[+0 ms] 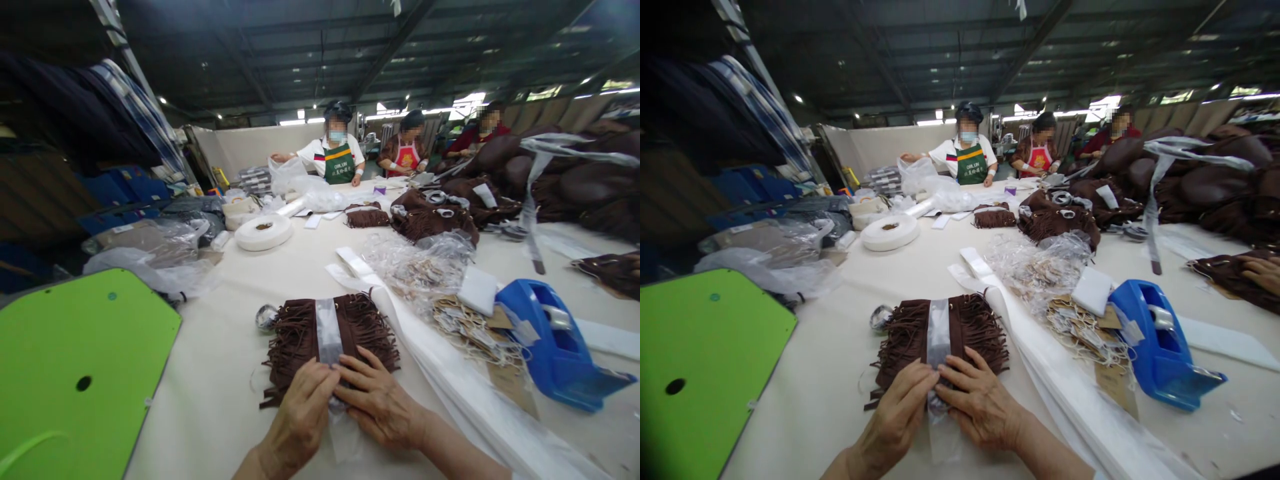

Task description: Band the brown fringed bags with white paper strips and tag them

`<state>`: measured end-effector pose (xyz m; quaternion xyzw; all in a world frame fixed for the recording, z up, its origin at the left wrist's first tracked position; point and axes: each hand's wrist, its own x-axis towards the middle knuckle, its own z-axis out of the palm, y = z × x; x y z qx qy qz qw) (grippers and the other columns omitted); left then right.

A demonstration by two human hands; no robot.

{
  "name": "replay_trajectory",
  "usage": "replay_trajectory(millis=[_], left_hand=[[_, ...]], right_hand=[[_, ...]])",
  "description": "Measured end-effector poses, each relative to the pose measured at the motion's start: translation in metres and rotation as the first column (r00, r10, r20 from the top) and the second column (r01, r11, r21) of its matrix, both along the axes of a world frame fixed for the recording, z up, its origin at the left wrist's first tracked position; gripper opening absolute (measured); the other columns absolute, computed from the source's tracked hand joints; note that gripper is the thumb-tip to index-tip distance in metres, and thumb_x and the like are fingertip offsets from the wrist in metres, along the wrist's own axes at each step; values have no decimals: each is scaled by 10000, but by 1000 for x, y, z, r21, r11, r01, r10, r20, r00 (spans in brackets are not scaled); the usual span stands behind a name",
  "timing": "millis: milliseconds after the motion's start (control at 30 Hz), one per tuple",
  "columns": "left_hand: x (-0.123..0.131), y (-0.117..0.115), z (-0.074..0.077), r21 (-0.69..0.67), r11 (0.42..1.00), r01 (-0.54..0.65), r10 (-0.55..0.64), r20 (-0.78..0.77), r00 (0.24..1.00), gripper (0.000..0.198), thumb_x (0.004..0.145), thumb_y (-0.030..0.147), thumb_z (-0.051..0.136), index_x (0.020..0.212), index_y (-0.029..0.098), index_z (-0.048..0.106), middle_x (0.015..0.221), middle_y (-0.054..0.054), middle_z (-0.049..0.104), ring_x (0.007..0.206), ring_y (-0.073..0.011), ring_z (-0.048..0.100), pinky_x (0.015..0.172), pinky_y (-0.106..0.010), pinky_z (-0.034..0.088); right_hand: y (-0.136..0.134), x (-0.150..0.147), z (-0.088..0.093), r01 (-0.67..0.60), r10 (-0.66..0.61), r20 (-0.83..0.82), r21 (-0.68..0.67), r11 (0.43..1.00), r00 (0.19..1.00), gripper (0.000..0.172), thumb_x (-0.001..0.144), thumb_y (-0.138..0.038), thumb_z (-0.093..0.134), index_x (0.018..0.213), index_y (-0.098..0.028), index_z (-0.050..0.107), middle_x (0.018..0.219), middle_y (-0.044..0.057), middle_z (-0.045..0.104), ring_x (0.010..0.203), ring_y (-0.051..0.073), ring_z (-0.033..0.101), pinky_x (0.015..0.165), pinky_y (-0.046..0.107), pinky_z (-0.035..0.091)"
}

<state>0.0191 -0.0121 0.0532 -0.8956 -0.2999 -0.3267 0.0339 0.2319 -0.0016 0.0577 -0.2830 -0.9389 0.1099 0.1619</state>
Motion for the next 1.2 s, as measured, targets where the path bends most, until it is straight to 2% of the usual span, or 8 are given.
replay_trajectory(millis=[167, 367, 467, 600, 767, 933, 1067, 1200], left_hand=[[12, 18, -20, 178, 983, 48, -11, -201, 980, 371, 905, 185, 404, 1240, 28, 435, 1213, -182, 558, 1219, -242, 445, 931, -370, 500], [7, 14, -25, 201, 976, 80, -17, -300, 954, 381, 898, 220, 435, 1248, 71, 454, 1244, -171, 543, 1201, -274, 461, 917, -405, 501], [6, 12, -24, 233, 967, 101, -3, -387, 922, 404, 879, 242, 477, 1243, 69, 461, 1247, -164, 544, 1192, -288, 469, 906, -415, 504], [4, 13, -26, 240, 965, 101, 5, -406, 914, 420, 864, 222, 503, 1253, 74, 452, 1274, -162, 520, 1220, -290, 435, 928, -414, 485], [4, 14, -29, 284, 951, 121, 1, -395, 919, 384, 896, 189, 420, 1257, 61, 445, 1268, -182, 519, 1235, -300, 414, 922, -425, 479], [5, 13, -29, 325, 939, 116, 26, -403, 915, 384, 903, 163, 384, 1273, 72, 431, 1287, -179, 502, 1272, -292, 362, 943, -414, 460], [5, 13, -29, 324, 939, 113, 37, -423, 906, 383, 898, 145, 373, 1267, 64, 437, 1283, -180, 506, 1260, -300, 380, 949, -422, 454], [4, 12, -31, 312, 945, 98, 47, -427, 903, 391, 895, 133, 365, 1276, 71, 428, 1294, -171, 497, 1266, -296, 372, 964, -414, 442]], right_hand=[[0, -4, -3, 23, -20, -100, 30, 999, 995, 243, 853, -228, 471, 1058, -226, 600, 1221, 56, 575, 1300, 209, 319, 1108, 488, 107], [-30, 16, -6, 47, -43, -49, 85, 995, 998, 435, 803, -106, 440, 1226, -186, 495, 1331, 114, 477, 1317, 237, 293, 1075, 518, 223], [-61, 21, -16, 83, -75, -68, 125, 989, 995, 434, 771, -124, 478, 1202, -178, 502, 1299, 139, 501, 1261, 255, 379, 1027, 501, 314], [-87, 13, -33, 52, -24, -135, 212, 976, 991, 312, 816, -217, 519, 1128, -216, 527, 1114, 95, 629, 1048, 222, 548, 914, 416, 417], [-94, 1, -43, 80, -49, -180, 172, 982, 983, 256, 866, -366, 499, 1057, -199, 535, 948, 54, 654, 859, 184, 572, 822, 356, 422], [-97, -12, -51, 193, -153, -213, 183, 964, 965, 107, 883, -199, 446, 928, -201, 543, 789, 33, 624, 758, 159, 549, 702, 290, 398], [-98, -19, -54, 213, -167, -235, 187, 959, 958, 131, 862, -149, 416, 874, -180, 542, 751, 46, 605, 708, 174, 528, 646, 297, 389], [-96, -22, -52, 339, -279, -314, 156, 928, 907, 271, 841, -89, 367, 1052, -140, 529, 846, 90, 620, 775, 202, 531, 670, 321, 406]])
